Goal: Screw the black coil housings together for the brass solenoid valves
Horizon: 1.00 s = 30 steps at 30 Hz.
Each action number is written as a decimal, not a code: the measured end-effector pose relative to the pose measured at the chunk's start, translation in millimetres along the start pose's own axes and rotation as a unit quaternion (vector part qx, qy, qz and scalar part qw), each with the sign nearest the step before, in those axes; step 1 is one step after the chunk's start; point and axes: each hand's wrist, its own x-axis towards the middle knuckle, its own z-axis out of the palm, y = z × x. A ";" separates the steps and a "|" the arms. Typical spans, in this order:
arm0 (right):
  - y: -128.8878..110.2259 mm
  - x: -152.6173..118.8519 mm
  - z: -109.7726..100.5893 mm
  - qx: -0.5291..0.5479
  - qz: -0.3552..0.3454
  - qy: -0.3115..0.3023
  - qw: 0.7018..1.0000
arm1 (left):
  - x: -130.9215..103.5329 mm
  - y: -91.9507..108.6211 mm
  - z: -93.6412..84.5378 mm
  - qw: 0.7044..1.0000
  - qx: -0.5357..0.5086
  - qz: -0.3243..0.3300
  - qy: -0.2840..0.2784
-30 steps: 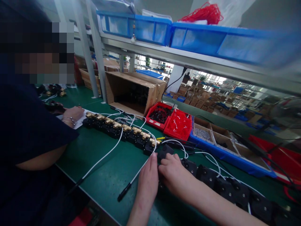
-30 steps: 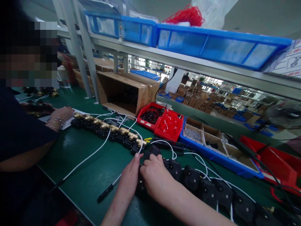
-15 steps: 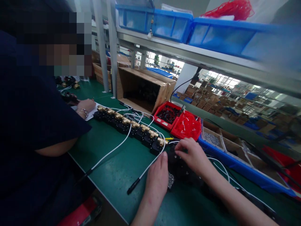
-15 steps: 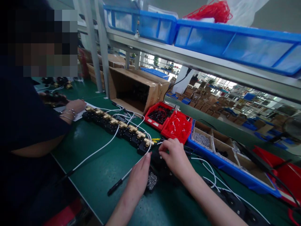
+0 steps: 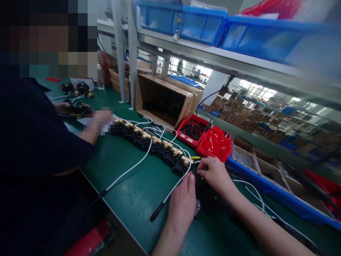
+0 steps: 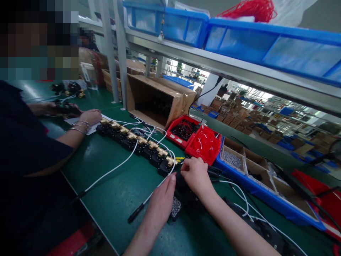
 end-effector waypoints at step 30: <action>19.0 4.8 16.3 0.230 0.040 0.026 0.972 | 0.2 -0.1 -0.2 0.999 0.025 0.020 0.028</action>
